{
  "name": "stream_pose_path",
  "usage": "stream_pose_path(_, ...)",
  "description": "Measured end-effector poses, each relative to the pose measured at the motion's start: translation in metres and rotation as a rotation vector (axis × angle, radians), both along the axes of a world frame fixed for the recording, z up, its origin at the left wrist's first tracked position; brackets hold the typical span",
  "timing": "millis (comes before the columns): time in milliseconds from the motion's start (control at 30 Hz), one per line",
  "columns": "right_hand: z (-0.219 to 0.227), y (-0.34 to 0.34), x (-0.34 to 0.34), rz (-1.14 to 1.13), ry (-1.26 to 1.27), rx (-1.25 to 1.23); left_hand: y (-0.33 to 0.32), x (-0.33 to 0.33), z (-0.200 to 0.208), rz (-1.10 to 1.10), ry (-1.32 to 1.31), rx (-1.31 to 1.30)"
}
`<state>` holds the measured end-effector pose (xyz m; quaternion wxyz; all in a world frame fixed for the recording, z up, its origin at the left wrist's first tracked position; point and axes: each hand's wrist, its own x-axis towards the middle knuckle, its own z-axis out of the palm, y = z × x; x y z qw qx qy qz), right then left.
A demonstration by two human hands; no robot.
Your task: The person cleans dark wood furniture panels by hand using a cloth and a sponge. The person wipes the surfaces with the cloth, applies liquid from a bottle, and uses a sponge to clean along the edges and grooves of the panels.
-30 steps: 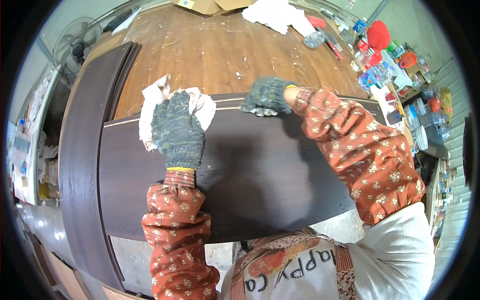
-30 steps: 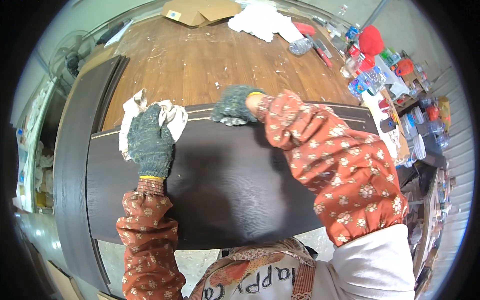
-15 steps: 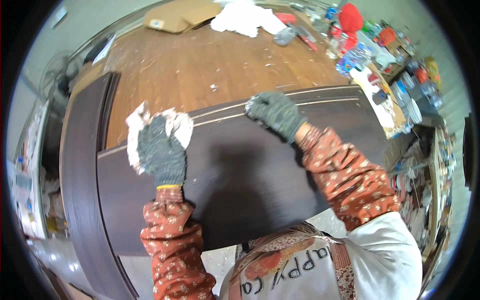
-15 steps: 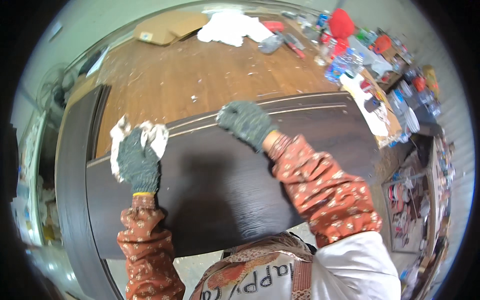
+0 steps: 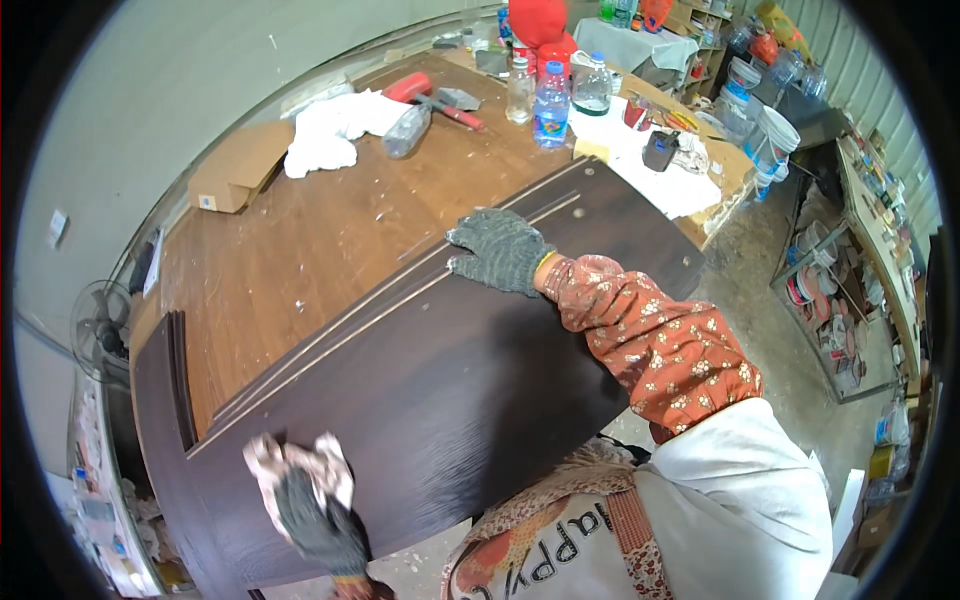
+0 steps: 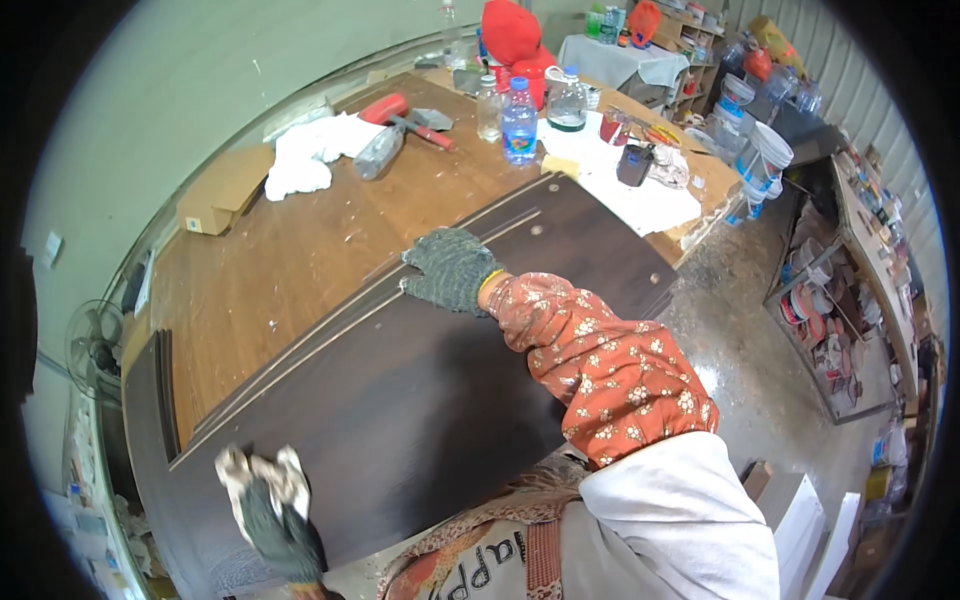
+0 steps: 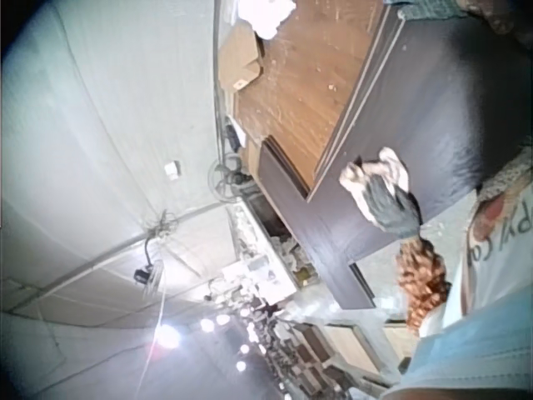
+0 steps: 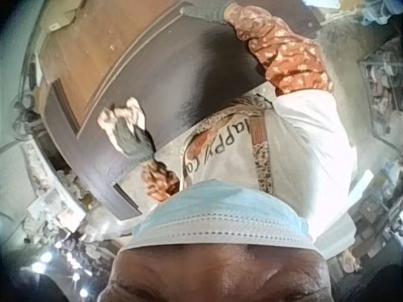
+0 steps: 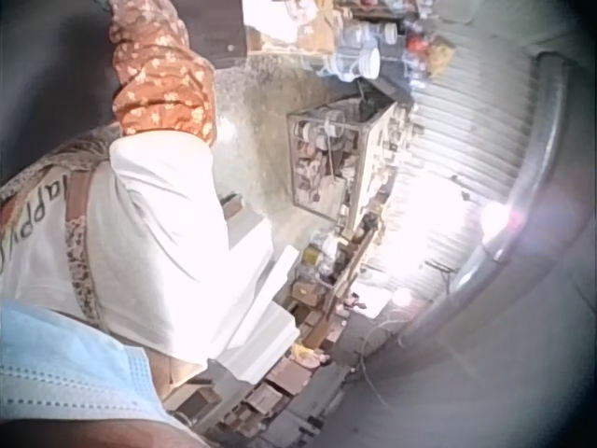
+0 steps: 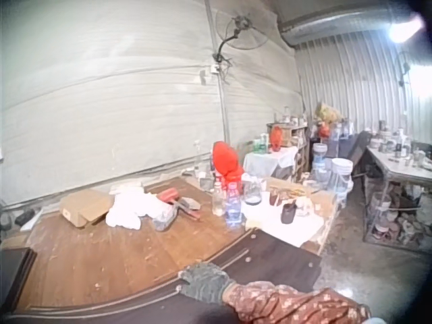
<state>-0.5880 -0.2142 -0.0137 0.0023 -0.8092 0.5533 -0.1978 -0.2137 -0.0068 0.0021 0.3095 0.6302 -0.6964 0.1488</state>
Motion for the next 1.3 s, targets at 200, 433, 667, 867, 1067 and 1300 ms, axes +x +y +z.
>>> stream_pose_path(200,0.014,0.0,-0.06,0.213,0.003,-0.028,0.076,-0.09,-0.075,0.387,0.416,-0.316)
stream_pose_path(433,0.006,0.004,-0.12,0.26,-0.001,-0.096,0.041,-0.139,-0.057,0.414,0.123,-0.227)
stream_pose_path(667,-0.003,0.034,-0.184,0.08,0.05,-0.092,-0.016,-0.153,-0.024,0.296,-0.196,0.05)
stream_pose_path(867,0.004,0.085,-0.17,-0.004,0.083,-0.051,0.015,-0.199,-0.023,0.222,-0.052,0.025)
stream_pose_path(1067,-0.005,0.136,-0.181,0.06,0.17,-0.114,0.142,-0.282,-0.056,0.125,0.091,-0.047)
stream_pose_path(1300,0.008,0.218,-0.161,0.169,0.218,-0.008,0.249,-0.305,-0.103,0.324,1.345,-0.041)
